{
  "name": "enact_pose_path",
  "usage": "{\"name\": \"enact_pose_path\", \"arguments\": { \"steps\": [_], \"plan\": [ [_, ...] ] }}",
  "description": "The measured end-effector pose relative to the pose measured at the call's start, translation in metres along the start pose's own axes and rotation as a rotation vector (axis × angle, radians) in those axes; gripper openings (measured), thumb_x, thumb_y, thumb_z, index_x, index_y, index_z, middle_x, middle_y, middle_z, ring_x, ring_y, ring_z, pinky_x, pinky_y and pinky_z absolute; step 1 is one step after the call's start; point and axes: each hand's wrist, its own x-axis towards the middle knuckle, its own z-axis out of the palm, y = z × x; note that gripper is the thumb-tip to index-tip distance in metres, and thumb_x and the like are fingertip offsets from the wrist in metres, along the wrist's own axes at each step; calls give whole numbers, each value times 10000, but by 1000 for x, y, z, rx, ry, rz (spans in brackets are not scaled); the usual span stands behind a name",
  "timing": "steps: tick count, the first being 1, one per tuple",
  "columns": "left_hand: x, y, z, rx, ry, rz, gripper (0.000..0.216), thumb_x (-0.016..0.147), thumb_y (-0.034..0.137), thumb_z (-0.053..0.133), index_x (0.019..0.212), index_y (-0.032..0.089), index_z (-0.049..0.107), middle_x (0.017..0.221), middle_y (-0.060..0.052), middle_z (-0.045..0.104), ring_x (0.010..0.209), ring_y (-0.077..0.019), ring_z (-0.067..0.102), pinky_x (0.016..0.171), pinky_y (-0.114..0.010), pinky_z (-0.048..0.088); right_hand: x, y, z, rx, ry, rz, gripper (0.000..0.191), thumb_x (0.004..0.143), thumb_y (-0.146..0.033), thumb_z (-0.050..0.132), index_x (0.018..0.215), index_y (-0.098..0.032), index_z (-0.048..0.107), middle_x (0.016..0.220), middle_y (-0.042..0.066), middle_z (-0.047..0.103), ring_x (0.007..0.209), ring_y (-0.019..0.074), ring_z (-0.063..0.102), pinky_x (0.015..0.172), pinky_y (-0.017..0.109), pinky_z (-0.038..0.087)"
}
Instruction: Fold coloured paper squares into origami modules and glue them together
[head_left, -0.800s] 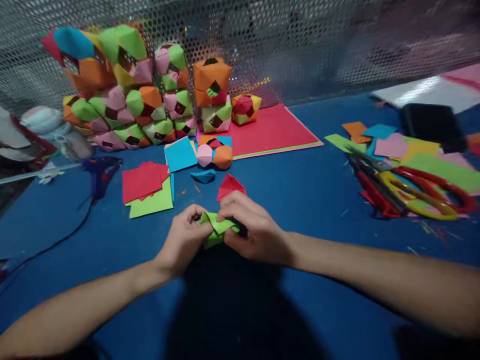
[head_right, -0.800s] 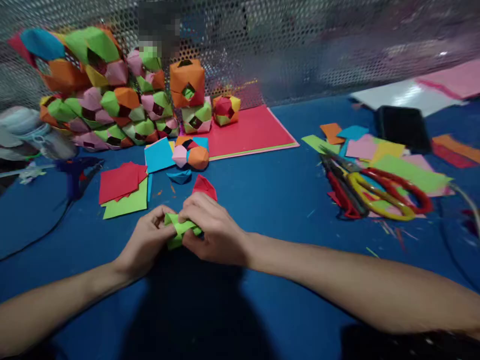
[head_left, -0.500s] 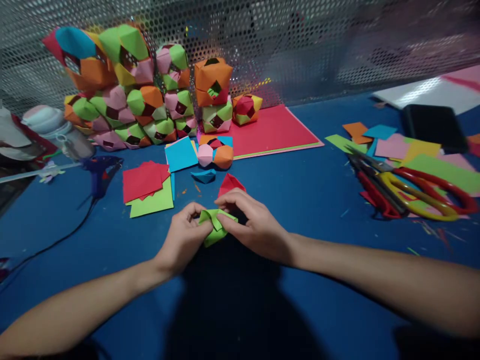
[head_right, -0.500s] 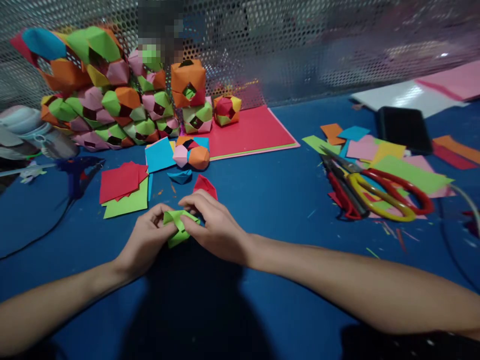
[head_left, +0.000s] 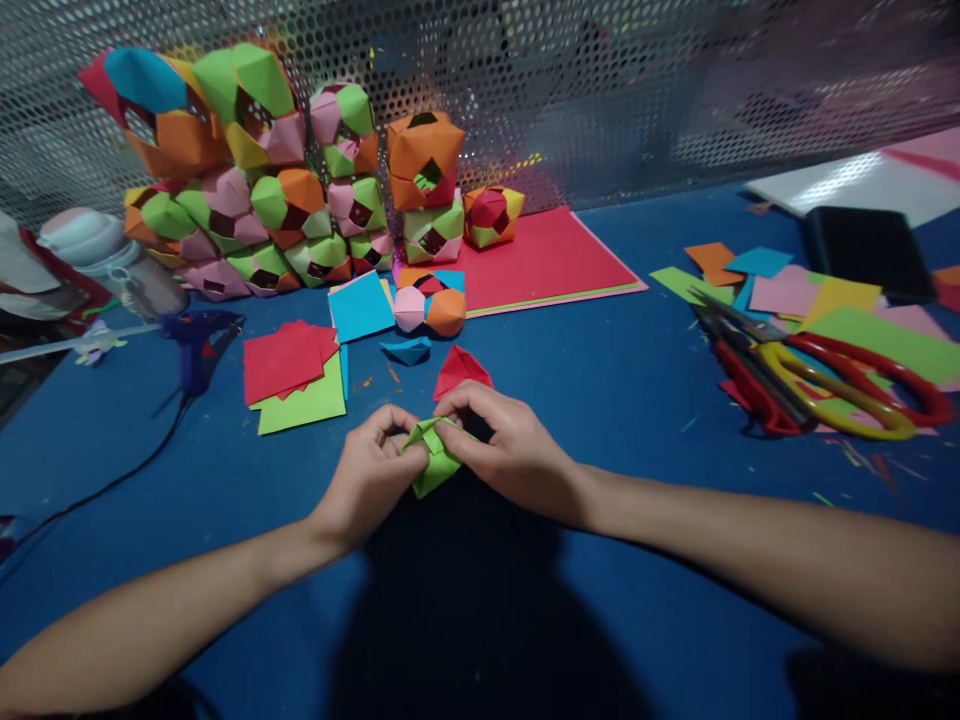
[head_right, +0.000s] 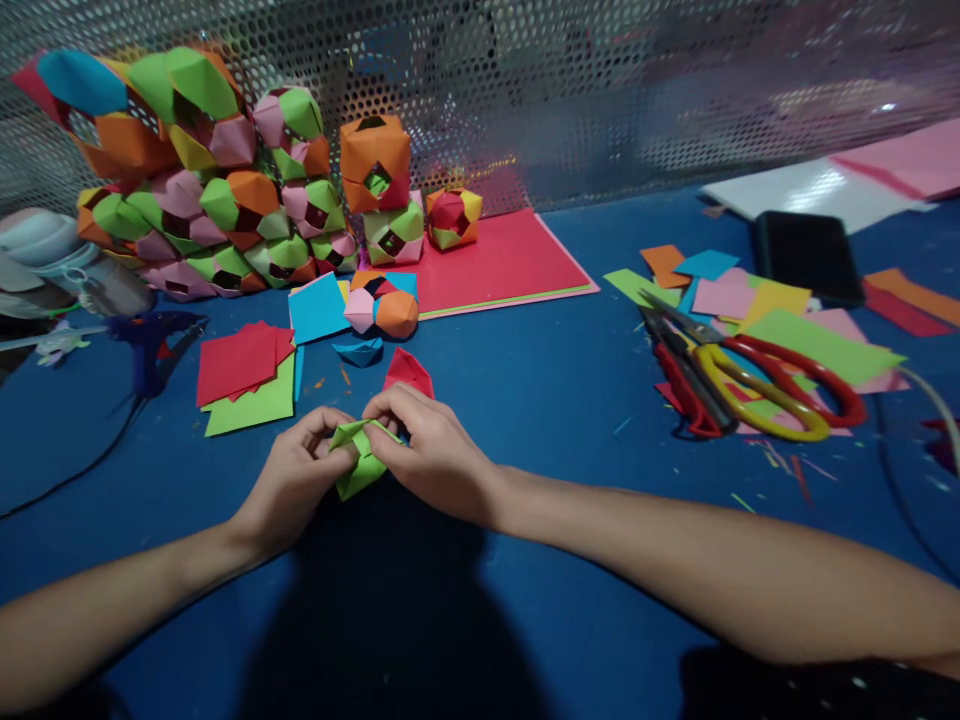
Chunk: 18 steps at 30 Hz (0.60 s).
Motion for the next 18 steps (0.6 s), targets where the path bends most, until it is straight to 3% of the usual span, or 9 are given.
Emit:
{"name": "enact_pose_path", "arguments": {
  "steps": [8, 13, 18],
  "plan": [
    [1, -5, -3, -55, -19, 41, 224, 681, 269, 688, 759, 151, 515, 613, 55, 536, 539, -48, 459, 508, -151, 365, 0, -2, 0, -6, 12, -21, 46, 797, -137, 534, 819, -172, 553, 768, -4, 575, 690, 97, 518, 649, 208, 420],
    [3, -8, -3, -65, 15, 63, 237, 689, 275, 703, 748, 153, 508, 618, 61, 522, 539, -47, 456, 510, -151, 358, 1, -2, -1, 57, -43, 79, 41, 822, -187, 525, 818, -175, 564, 720, -18, 571, 650, 95, 513, 600, 204, 410],
    [3, -7, -4, -44, 9, 62, 213, 708, 279, 689, 781, 157, 529, 630, 56, 524, 555, -58, 463, 522, -163, 367, 0, 0, -2, 31, -19, 45, 89, 831, -169, 511, 781, -168, 586, 721, -8, 612, 669, 102, 541, 621, 214, 411]
  ]
}}
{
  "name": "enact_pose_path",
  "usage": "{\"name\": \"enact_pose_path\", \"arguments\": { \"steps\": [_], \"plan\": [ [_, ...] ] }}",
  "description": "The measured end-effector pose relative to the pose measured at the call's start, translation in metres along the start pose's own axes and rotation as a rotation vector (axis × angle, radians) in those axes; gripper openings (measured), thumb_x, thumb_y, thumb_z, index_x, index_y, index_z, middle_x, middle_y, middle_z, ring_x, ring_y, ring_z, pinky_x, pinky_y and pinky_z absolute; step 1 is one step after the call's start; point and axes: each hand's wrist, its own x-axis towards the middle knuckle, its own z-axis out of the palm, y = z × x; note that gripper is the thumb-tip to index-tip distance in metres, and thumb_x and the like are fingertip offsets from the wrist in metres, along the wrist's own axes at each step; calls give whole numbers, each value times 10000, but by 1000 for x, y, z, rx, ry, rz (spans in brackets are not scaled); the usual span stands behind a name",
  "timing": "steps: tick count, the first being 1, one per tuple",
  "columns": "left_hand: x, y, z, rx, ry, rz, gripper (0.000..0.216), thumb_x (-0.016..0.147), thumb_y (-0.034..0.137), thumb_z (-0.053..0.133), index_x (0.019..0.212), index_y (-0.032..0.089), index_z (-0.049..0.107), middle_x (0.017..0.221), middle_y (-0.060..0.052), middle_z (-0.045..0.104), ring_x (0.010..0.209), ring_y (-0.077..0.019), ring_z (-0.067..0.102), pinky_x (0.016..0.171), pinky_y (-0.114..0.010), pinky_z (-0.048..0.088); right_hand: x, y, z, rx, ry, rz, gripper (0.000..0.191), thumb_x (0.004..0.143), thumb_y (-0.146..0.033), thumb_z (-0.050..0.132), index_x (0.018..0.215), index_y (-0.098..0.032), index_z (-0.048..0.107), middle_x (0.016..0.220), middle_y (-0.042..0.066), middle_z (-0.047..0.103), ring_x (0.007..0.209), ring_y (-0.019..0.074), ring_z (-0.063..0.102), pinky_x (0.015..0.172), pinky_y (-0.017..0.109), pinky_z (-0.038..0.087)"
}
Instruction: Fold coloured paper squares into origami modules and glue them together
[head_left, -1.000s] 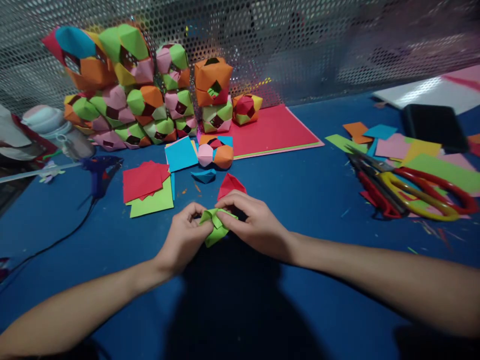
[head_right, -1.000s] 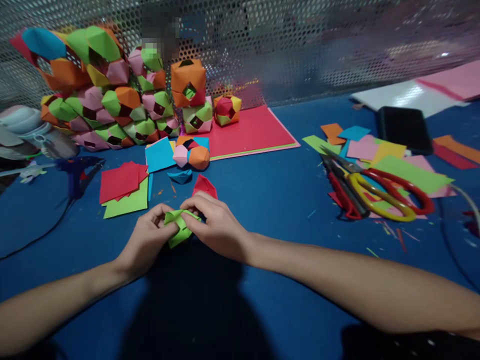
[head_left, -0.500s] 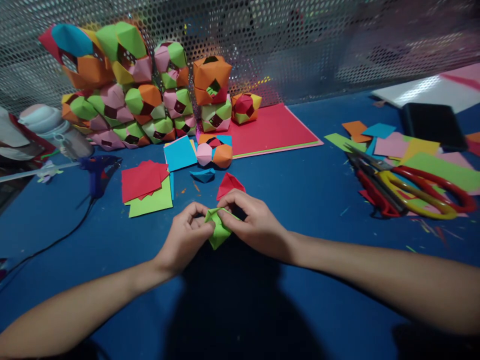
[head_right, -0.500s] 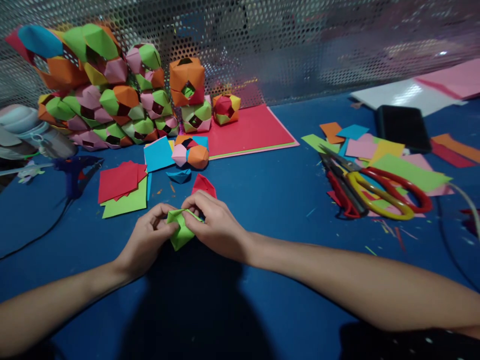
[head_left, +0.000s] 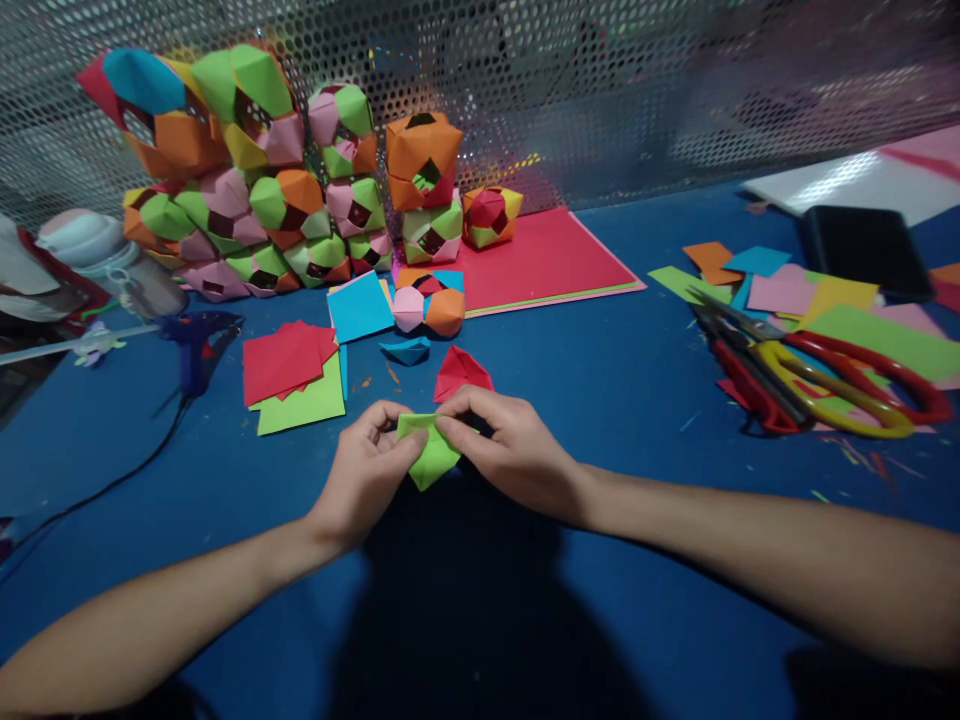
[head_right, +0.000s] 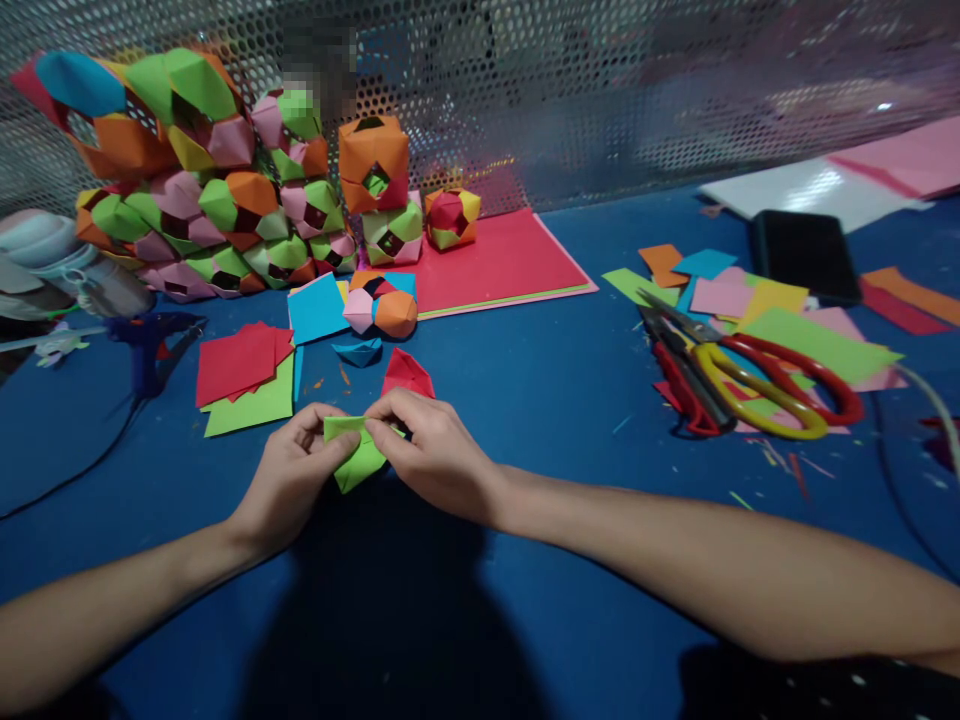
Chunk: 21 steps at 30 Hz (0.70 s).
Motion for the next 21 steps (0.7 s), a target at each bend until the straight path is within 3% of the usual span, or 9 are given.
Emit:
{"name": "enact_pose_path", "arguments": {
  "steps": [13, 18, 21],
  "plan": [
    [-1, 3, 2, 110, -21, -22, 168, 663, 246, 668, 748, 147, 561, 632, 50, 528, 569, -72, 474, 527, -178, 365, -1, 1, 2, -55, -3, -87, 76, 828, -159, 540, 778, -175, 595, 734, 6, 622, 675, 117, 559, 633, 236, 438],
    [-2, 5, 4, 199, -61, -9, 89, 671, 204, 610, 715, 144, 561, 587, 62, 470, 530, -62, 410, 487, -171, 323, -1, -1, 1, -51, -17, -226, 53, 828, -149, 563, 817, -167, 612, 792, 29, 629, 754, 127, 577, 701, 244, 449],
    [-1, 3, 3, 261, -95, 22, 68, 690, 198, 587, 722, 147, 558, 592, 59, 452, 538, -67, 390, 488, -176, 319, -2, 0, 1, -57, -24, -196, 88, 846, -147, 547, 782, -161, 607, 756, 25, 624, 706, 117, 571, 672, 237, 440]
  ]
}}
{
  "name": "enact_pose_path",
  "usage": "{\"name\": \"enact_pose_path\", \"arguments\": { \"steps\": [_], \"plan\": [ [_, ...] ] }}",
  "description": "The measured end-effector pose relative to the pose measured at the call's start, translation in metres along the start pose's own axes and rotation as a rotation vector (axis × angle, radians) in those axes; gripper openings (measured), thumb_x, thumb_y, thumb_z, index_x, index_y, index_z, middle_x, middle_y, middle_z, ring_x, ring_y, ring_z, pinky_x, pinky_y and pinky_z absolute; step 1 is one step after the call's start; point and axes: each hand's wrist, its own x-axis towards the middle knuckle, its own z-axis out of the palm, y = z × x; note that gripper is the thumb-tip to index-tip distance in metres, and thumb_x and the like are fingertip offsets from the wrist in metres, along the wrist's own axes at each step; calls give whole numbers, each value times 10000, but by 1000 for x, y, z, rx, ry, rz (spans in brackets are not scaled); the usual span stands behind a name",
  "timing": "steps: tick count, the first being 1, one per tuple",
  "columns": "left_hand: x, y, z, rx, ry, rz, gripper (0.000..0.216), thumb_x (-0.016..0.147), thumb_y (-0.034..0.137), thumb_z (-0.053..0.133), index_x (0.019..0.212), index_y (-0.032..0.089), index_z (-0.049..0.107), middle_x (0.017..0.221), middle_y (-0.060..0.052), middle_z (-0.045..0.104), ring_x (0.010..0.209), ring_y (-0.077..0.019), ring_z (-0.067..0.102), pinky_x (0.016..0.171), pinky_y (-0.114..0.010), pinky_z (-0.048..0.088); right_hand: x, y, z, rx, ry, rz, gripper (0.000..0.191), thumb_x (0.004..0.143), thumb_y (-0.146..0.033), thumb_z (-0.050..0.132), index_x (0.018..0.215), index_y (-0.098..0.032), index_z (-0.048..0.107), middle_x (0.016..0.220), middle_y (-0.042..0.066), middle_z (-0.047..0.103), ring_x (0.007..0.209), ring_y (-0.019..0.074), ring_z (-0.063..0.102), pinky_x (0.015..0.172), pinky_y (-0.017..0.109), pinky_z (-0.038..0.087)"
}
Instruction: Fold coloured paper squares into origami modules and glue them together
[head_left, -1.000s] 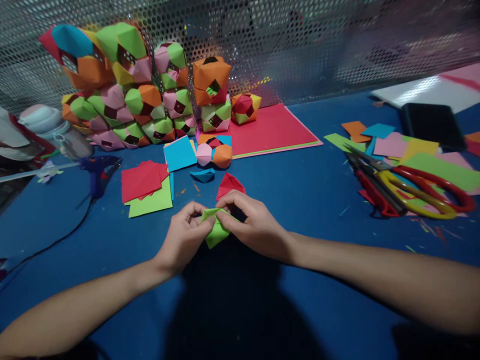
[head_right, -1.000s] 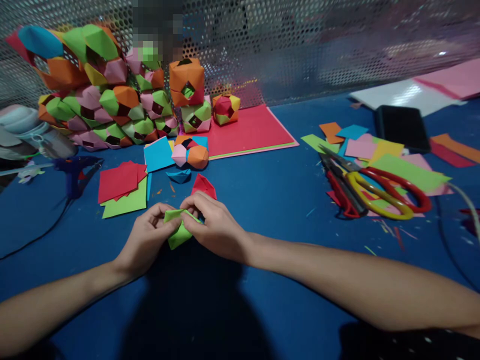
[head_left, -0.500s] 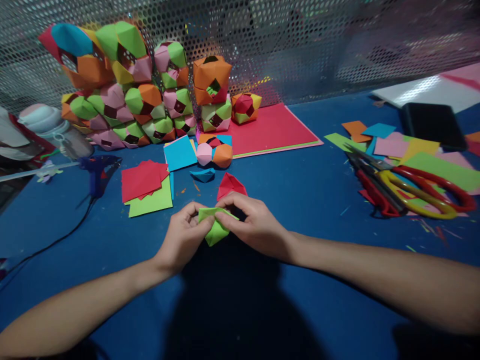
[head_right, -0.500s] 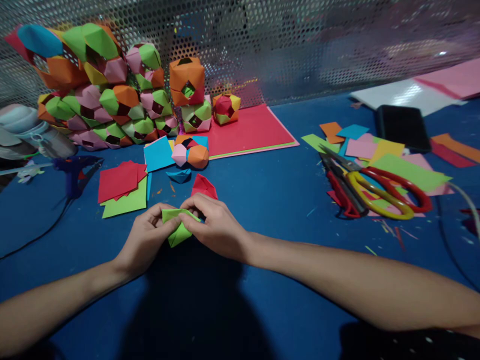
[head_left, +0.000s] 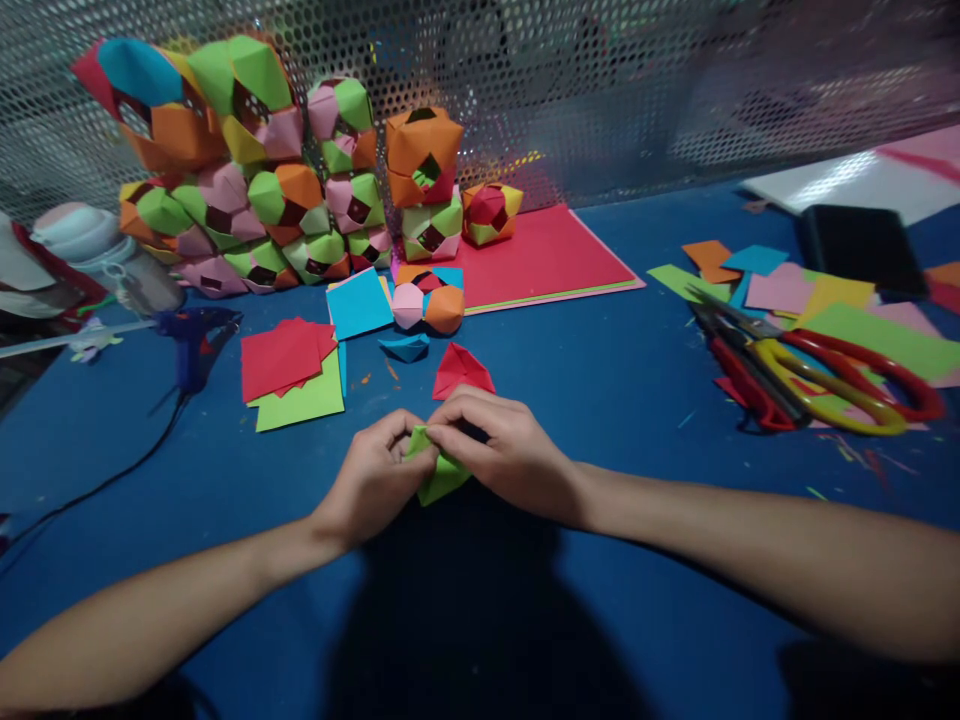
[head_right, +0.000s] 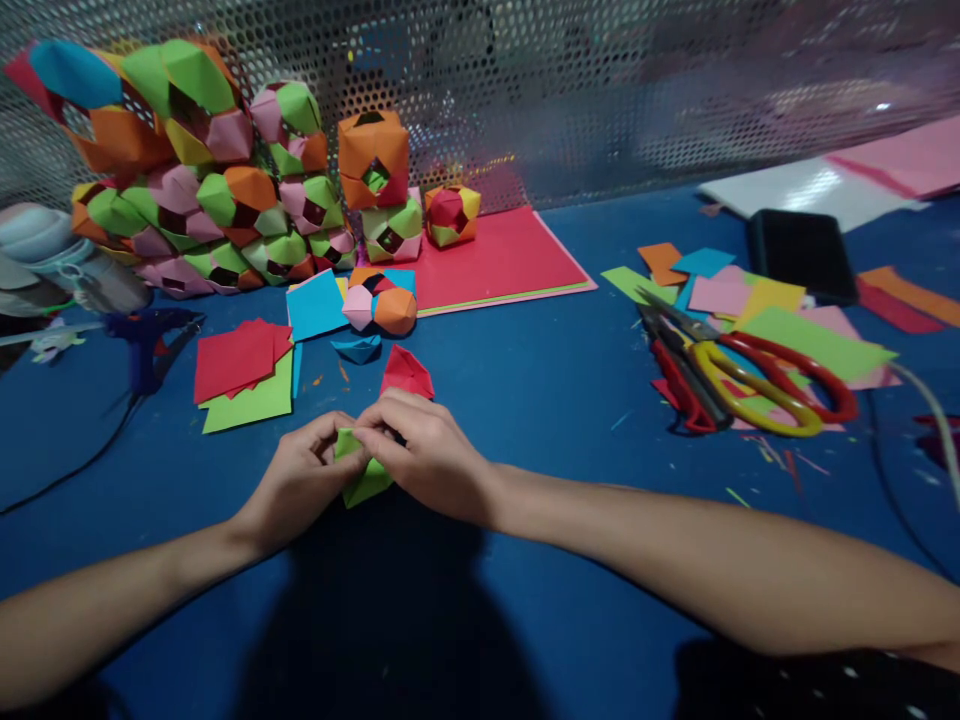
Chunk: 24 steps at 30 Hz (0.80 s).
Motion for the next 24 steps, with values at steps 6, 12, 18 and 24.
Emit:
{"name": "enact_pose_path", "arguments": {
  "steps": [6, 12, 18, 24],
  "plan": [
    [-1, -8, 0, 119, -23, 108, 16, 703, 160, 560, 702, 156, 545, 654, 31, 495, 606, -91, 427, 530, -194, 342, -2, -2, 2, -72, 19, -74, 148, 864, -218, 551, 741, -171, 616, 712, 17, 614, 683, 123, 554, 661, 262, 419],
    [3, -4, -4, 23, 110, 114, 87, 712, 222, 603, 746, 162, 551, 704, 20, 557, 672, -110, 512, 601, -208, 395, 1, -1, -1, -6, 19, 29, 53, 832, -214, 578, 859, -177, 604, 830, 23, 608, 764, 128, 560, 700, 249, 440],
    [7, -2, -8, -11, 207, 134, 130, 703, 249, 640, 726, 165, 544, 785, 2, 603, 730, -119, 535, 647, -214, 408, 3, 6, -1, -36, 39, 67, 65, 825, -174, 548, 772, -173, 587, 732, 12, 587, 666, 120, 537, 637, 245, 430],
    [7, -3, -7, 73, 174, 121, 132, 696, 242, 636, 693, 168, 527, 722, 13, 580, 689, -115, 506, 587, -206, 367, 2, 6, 0, -24, 24, 53, 71, 827, -172, 564, 784, -161, 620, 744, 31, 621, 682, 128, 564, 649, 255, 445]
  ]
}}
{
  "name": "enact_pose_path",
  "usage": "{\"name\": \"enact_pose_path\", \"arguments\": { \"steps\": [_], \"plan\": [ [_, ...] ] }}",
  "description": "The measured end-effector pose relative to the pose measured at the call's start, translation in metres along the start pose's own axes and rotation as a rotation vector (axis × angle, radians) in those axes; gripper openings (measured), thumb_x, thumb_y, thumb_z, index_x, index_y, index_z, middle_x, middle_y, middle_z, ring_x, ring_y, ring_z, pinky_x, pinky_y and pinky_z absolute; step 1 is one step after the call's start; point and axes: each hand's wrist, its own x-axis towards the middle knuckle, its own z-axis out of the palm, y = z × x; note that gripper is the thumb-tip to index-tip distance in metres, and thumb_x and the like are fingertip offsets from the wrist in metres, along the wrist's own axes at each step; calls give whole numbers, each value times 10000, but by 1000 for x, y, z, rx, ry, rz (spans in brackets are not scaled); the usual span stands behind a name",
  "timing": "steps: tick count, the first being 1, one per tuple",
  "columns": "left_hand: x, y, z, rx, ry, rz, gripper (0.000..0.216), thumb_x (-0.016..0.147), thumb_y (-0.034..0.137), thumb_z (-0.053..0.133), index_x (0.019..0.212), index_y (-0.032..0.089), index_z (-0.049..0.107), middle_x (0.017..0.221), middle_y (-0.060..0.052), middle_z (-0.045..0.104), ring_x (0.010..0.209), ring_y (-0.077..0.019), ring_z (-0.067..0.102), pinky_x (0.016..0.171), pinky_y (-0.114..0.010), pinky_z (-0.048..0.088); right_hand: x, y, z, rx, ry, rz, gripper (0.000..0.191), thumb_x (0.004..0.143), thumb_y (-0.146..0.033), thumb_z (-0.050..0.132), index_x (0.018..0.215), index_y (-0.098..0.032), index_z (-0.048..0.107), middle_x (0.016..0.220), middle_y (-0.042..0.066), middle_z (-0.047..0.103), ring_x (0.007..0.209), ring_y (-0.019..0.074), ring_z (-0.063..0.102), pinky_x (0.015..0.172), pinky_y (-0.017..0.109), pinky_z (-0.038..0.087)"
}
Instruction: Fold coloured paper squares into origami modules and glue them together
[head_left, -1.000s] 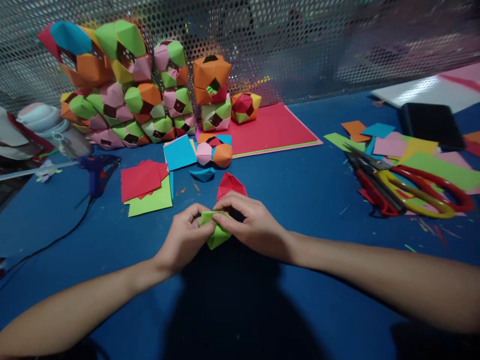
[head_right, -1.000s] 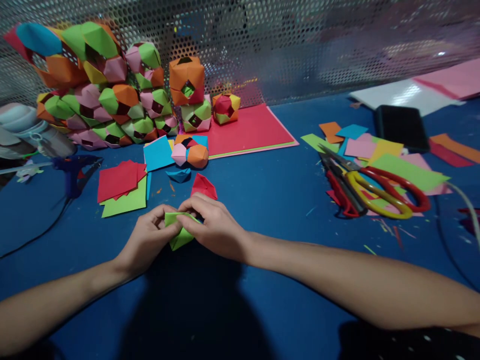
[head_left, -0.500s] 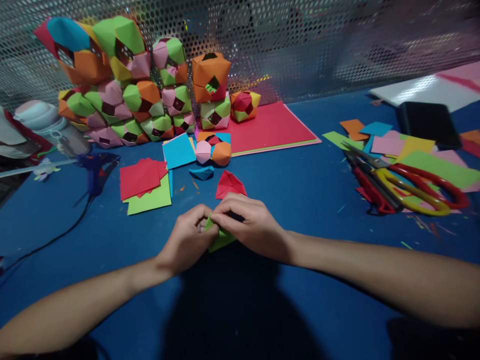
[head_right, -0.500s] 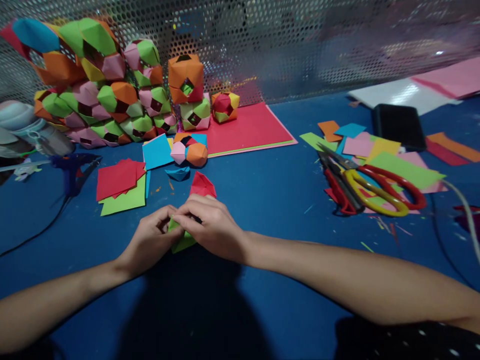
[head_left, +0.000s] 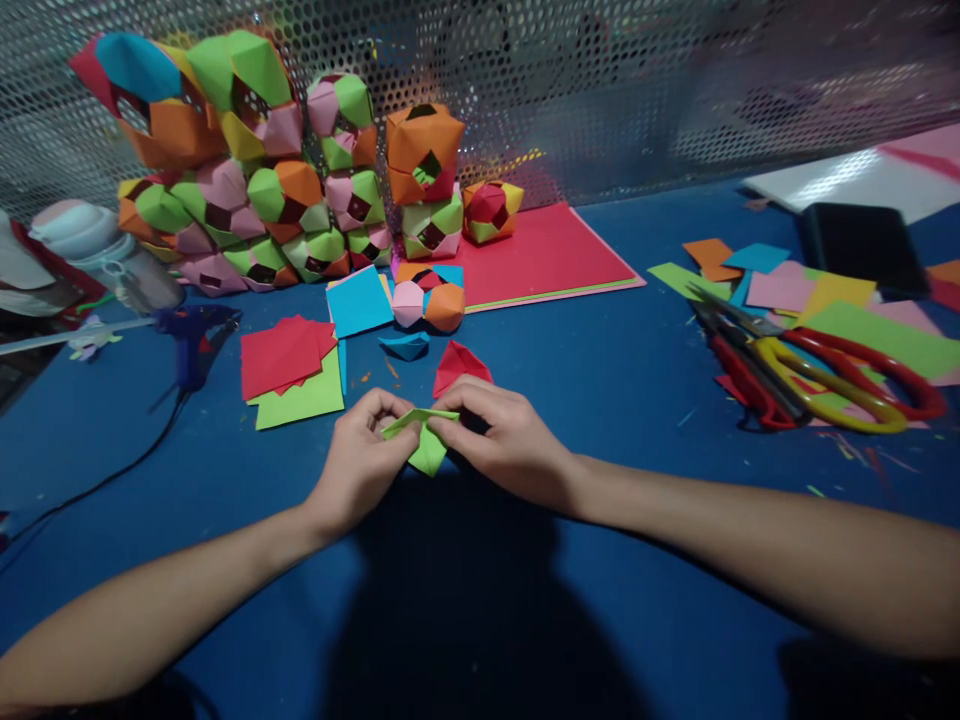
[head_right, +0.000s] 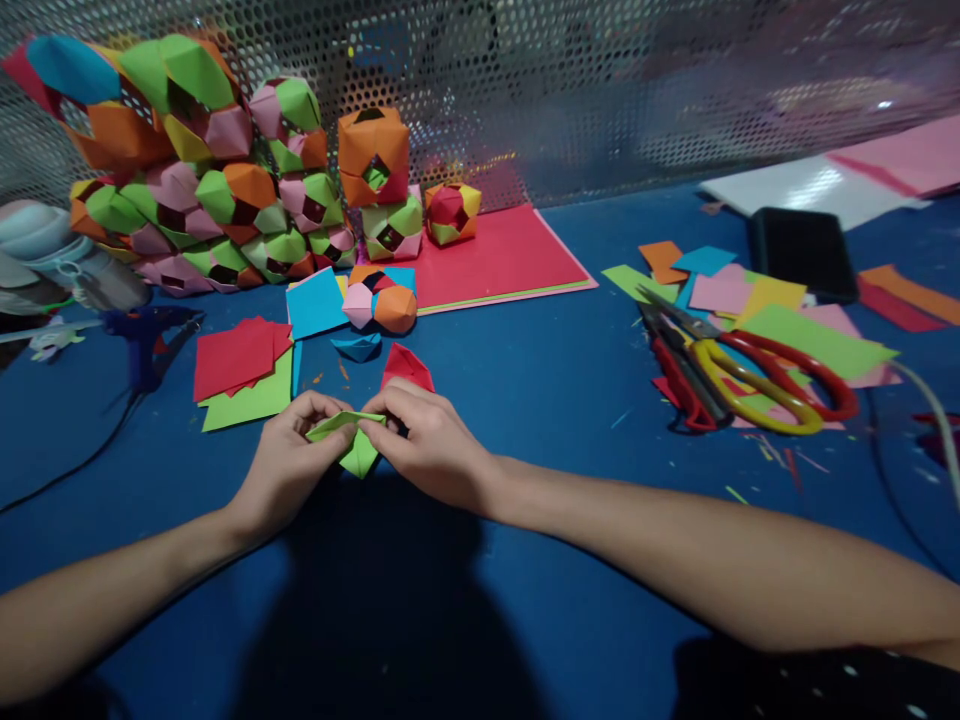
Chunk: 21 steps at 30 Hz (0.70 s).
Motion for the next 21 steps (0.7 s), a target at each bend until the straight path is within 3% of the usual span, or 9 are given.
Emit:
{"name": "enact_pose_path", "arguments": {
  "steps": [14, 17, 19, 21],
  "plan": [
    [0, 0, 0, -11, 68, -34, 122, 672, 194, 598, 663, 177, 478, 589, 69, 423, 534, -74, 366, 506, -187, 291, 0, -2, -2, 40, 24, -61, 202, 884, -198, 484, 786, -175, 660, 754, 35, 652, 689, 133, 585, 652, 265, 460],
    [0, -1, 0, -46, 81, -31, 129, 684, 196, 602, 705, 183, 476, 612, 70, 434, 526, -70, 361, 500, -184, 295, -1, -4, -2, 42, 22, -54, 146, 878, -214, 504, 890, -173, 643, 849, 44, 639, 758, 133, 583, 706, 259, 459],
    [1, -2, -1, -58, 102, -24, 132, 693, 202, 603, 741, 187, 482, 649, 64, 469, 539, -71, 384, 510, -184, 310, -2, -5, -1, 11, 10, -25, 114, 857, -238, 541, 903, -166, 616, 809, 31, 602, 713, 122, 553, 670, 246, 447],
    [1, -3, -1, -41, 109, -25, 133, 694, 204, 604, 760, 187, 489, 660, 62, 484, 534, -72, 389, 516, -188, 319, -2, -4, 1, -25, -9, -6, 93, 840, -246, 560, 797, -166, 579, 700, -1, 538, 618, 103, 493, 590, 228, 411]
  ]
}}
